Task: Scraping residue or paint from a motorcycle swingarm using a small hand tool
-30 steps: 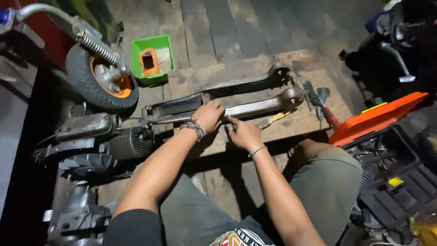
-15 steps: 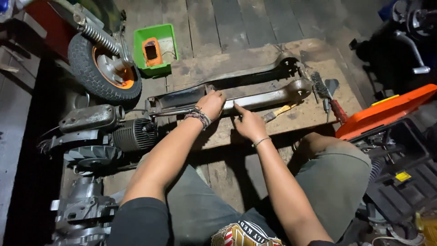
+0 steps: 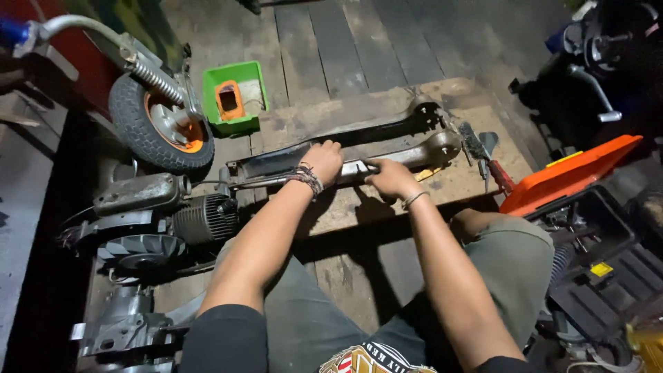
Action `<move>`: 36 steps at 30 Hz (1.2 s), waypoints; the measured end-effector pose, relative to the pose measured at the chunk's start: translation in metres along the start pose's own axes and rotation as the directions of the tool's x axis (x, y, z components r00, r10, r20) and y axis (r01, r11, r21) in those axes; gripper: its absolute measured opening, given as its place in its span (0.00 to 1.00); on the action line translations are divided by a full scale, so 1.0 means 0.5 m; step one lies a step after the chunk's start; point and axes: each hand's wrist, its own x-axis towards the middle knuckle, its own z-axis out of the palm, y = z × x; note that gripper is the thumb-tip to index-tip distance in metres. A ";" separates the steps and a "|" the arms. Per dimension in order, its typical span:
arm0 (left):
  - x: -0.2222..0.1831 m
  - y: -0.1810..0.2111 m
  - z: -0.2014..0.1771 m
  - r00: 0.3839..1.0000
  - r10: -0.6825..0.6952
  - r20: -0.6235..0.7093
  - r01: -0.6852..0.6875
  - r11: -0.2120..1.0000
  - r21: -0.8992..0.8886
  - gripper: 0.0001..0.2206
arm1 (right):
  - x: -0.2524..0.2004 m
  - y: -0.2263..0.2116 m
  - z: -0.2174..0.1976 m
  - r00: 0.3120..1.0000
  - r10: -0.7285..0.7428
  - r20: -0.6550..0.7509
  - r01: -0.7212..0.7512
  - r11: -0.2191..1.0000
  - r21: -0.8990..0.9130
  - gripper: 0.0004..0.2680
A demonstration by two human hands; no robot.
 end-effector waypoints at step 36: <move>0.127 0.053 -0.159 0.810 -0.083 0.581 0.261 0.938 -0.229 0.19 | 0.150 0.075 -0.134 0.886 -0.122 0.448 0.280 0.910 -0.305 0.12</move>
